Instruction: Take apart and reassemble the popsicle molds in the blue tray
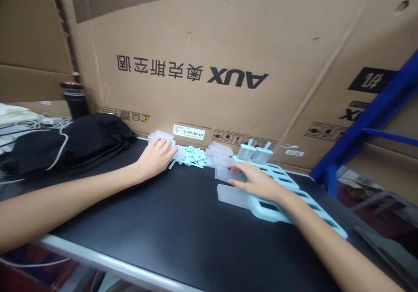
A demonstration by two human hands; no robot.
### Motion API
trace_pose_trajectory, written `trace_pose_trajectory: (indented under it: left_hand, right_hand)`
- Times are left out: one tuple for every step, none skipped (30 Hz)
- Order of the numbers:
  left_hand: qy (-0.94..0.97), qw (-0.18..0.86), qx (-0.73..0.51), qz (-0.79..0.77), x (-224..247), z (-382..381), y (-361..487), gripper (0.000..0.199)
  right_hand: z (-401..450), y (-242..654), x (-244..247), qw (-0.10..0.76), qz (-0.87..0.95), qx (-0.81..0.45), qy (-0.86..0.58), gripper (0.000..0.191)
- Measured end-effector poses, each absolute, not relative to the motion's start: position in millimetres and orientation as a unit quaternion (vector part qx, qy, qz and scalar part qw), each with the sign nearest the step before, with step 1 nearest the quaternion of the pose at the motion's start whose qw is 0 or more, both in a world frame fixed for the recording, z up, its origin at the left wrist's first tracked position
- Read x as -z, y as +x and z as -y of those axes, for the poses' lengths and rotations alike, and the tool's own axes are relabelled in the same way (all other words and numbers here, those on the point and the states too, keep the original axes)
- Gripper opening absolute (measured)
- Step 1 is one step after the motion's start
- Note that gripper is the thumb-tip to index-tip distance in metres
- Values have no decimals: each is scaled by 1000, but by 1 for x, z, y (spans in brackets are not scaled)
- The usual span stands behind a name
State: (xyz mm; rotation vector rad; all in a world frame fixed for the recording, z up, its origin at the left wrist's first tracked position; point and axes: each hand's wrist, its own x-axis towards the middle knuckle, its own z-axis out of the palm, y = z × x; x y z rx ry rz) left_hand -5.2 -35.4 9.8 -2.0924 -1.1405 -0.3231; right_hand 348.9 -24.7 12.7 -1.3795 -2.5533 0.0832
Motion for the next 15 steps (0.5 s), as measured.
trace_pose_trajectory:
  left_hand:
    - [-815, 355, 132, 440, -12, 37, -5, 22]
    - [-819, 349, 141, 433, -13, 38, -4, 24]
    - [-825, 343, 150, 424, -15, 40, -3, 27]
    - [-832, 337, 159, 411, -16, 42, -2, 29]
    - [-841, 329, 166, 396, -16, 44, 0, 31]
    - [-851, 322, 173, 377, -16, 47, 2, 31]
    - [-862, 316, 178, 353, -15, 49, 4, 30]
    - [-874, 314, 182, 324, -13, 50, 6, 27]
    - [-884, 316, 186, 289, -11, 52, 8, 26]
    - [-893, 322, 191, 252, -9, 53, 10, 27]
    - [-899, 327, 197, 216, -6, 54, 12, 29]
    - [-903, 329, 206, 185, -4, 55, 14, 30]
    - [-906, 326, 216, 161, -2, 55, 15, 30]
    - [-910, 318, 225, 143, -1, 56, 16, 28]
    - [-914, 308, 231, 127, 0, 56, 17, 25]
  right_hand:
    - [24, 349, -12, 122, 873, -30, -471, 52]
    - [24, 349, -11, 127, 873, -29, -470, 53]
    - [25, 349, -11, 132, 872, -28, -471, 54]
    - [26, 348, -11, 139, 869, -24, -475, 55]
    - [27, 348, -12, 147, 865, -19, -479, 56]
    - [29, 347, -14, 158, 861, -12, -484, 56]
    - [31, 346, -15, 174, 857, -3, -485, 54]
    - [33, 346, -17, 190, 854, 5, -485, 52]
    - [35, 345, -19, 208, 851, 11, -481, 50]
    - [36, 344, -21, 227, 849, 15, -477, 47]
    - [38, 343, -23, 246, 847, 16, -472, 46]
    - [39, 342, -25, 264, 843, 14, -467, 44]
    - [41, 341, -26, 282, 839, 9, -464, 44]
    - [42, 339, -27, 298, 834, 1, -464, 44]
    - [44, 338, -28, 310, 828, -10, -466, 44]
